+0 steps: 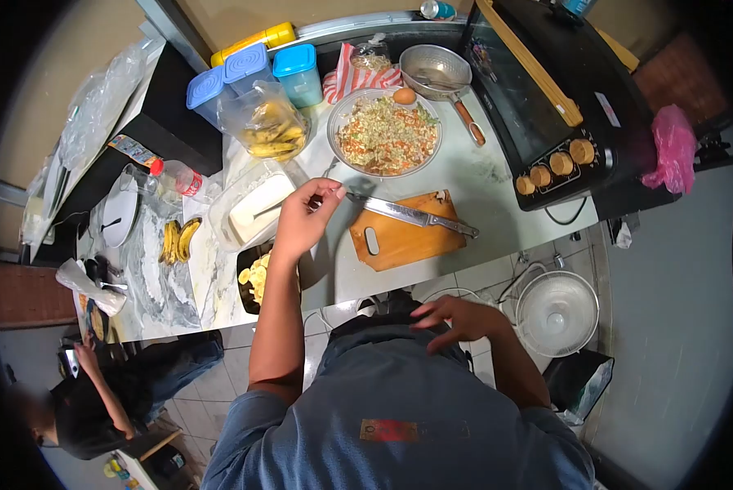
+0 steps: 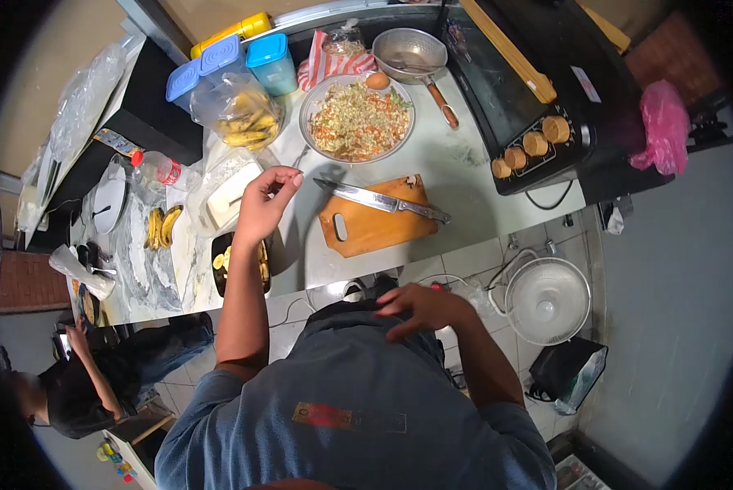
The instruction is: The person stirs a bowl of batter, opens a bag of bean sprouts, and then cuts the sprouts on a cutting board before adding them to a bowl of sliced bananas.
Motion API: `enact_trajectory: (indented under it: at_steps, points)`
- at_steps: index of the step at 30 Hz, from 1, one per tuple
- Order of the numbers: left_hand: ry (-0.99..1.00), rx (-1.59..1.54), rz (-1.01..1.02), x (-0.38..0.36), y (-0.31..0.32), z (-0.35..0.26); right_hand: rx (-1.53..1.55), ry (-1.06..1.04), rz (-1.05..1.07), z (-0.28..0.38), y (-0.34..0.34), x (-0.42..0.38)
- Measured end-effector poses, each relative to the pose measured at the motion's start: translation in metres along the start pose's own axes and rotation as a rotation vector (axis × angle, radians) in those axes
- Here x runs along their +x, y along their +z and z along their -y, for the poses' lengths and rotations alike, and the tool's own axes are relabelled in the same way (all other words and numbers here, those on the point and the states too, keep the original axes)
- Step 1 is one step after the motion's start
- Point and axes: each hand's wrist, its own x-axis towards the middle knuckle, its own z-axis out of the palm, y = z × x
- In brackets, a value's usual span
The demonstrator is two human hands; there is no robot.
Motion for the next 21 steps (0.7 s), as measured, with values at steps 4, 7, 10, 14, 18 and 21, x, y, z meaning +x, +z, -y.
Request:
enact_trajectory:
  at_steps: [4, 7, 10, 14, 18, 21]
  points:
    - [-0.017, 0.023, 0.031, -0.002, -0.009, 0.0, 0.006, -0.098, 0.007, -0.008, 0.034, 0.007]
    - [-0.021, 0.055, 0.072, -0.001, -0.014, -0.004, 0.02, -0.101, -0.141, 0.003, 0.027, 0.006]
    - [0.017, -0.008, 0.074, 0.009, -0.012, -0.008, 0.074, 0.056, -0.364, 0.007, 0.003, 0.005]
    - [0.063, 0.014, 0.112, 0.048, -0.008, -0.007, 0.154, 0.037, -0.731, 0.005, -0.043, 0.011]
    - [0.126, 0.096, 0.143, 0.117, -0.002, -0.012, 0.285, -0.077, -0.886, 0.006, -0.095, 0.04]
    - [0.127, 0.19, 0.148, 0.175, 0.007, -0.013, 0.317, -0.102, -0.915, 0.001, -0.13, 0.062]
